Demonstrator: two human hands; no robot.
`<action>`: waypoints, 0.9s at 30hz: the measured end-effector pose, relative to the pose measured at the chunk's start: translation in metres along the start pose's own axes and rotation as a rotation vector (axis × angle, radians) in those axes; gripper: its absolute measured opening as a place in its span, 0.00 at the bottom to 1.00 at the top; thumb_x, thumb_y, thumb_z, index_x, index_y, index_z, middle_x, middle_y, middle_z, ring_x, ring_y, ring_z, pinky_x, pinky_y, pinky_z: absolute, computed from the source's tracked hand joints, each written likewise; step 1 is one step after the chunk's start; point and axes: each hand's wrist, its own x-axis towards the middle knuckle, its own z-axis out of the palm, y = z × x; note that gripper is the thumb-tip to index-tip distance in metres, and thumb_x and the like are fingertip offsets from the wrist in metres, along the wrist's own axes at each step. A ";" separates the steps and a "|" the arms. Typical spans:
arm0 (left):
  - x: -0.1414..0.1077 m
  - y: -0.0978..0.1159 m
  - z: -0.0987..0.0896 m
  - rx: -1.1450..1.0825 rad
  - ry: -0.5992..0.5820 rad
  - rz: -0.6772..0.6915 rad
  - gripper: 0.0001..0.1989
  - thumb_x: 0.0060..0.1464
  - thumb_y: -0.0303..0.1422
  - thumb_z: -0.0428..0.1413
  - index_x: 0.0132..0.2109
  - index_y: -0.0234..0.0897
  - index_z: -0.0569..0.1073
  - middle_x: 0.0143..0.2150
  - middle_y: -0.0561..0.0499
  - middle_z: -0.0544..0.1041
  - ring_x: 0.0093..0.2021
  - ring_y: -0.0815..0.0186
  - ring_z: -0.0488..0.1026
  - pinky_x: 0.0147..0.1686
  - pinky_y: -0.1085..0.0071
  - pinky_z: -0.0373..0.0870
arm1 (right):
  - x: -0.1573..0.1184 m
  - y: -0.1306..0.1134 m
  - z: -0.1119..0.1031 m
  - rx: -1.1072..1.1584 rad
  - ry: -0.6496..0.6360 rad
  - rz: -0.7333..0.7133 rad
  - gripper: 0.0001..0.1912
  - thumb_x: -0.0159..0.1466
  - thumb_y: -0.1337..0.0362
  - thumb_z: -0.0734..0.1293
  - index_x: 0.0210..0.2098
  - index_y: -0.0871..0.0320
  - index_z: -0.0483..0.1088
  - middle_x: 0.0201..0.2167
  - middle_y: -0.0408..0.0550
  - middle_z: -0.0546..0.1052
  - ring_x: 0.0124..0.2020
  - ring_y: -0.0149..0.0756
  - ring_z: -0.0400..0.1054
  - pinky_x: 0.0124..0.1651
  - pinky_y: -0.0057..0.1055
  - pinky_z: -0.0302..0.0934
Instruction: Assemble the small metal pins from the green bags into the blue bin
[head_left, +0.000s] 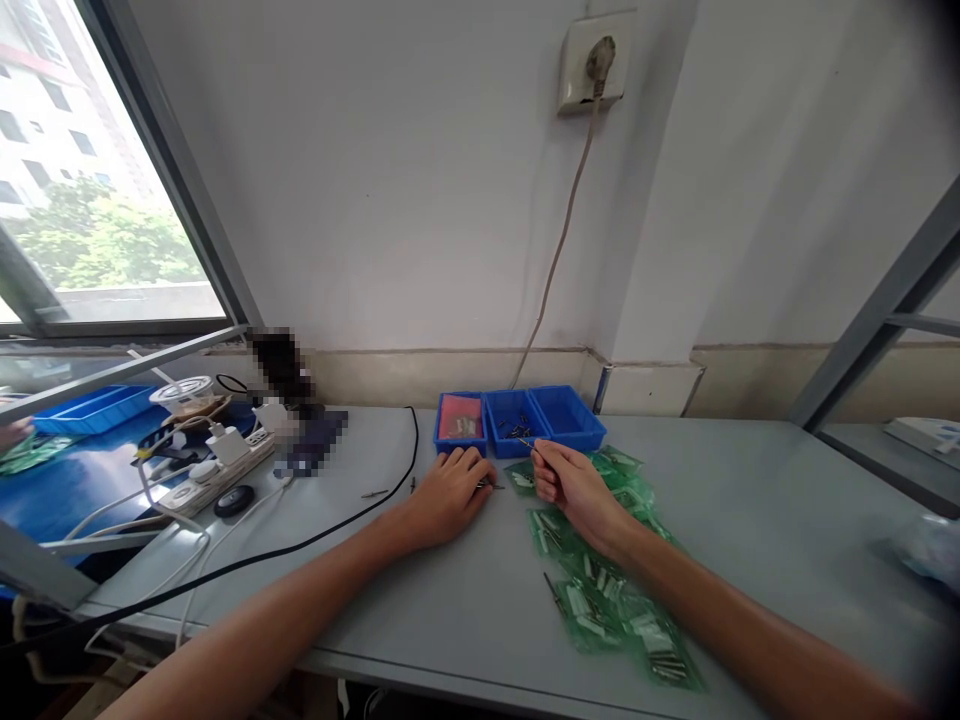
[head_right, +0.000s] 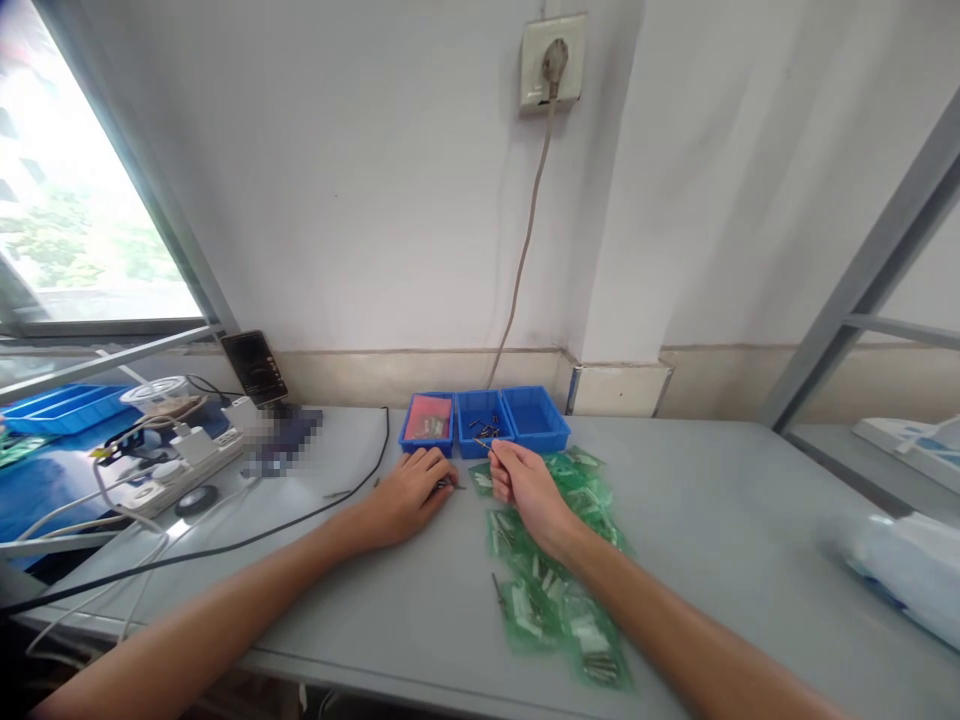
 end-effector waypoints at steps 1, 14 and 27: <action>0.000 0.000 0.000 -0.003 0.003 0.000 0.06 0.75 0.32 0.50 0.52 0.41 0.71 0.50 0.48 0.72 0.49 0.57 0.68 0.50 0.61 0.65 | 0.000 -0.001 0.001 0.004 -0.001 -0.003 0.29 0.55 0.41 0.80 0.26 0.55 0.64 0.23 0.35 0.57 0.23 0.27 0.47 0.26 0.29 0.45; 0.000 0.000 0.001 0.004 0.024 0.001 0.05 0.74 0.33 0.51 0.52 0.41 0.71 0.50 0.48 0.72 0.49 0.57 0.68 0.52 0.61 0.64 | 0.005 -0.002 -0.004 0.005 0.078 -0.042 0.21 0.56 0.48 0.80 0.31 0.57 0.72 0.26 0.38 0.66 0.22 0.25 0.53 0.26 0.29 0.46; -0.001 0.001 0.005 0.028 0.031 -0.051 0.05 0.74 0.33 0.52 0.52 0.41 0.71 0.50 0.48 0.72 0.49 0.57 0.68 0.49 0.59 0.64 | 0.008 0.003 -0.006 -0.152 0.103 -0.105 0.20 0.57 0.47 0.80 0.33 0.55 0.73 0.22 0.36 0.63 0.22 0.28 0.54 0.27 0.30 0.49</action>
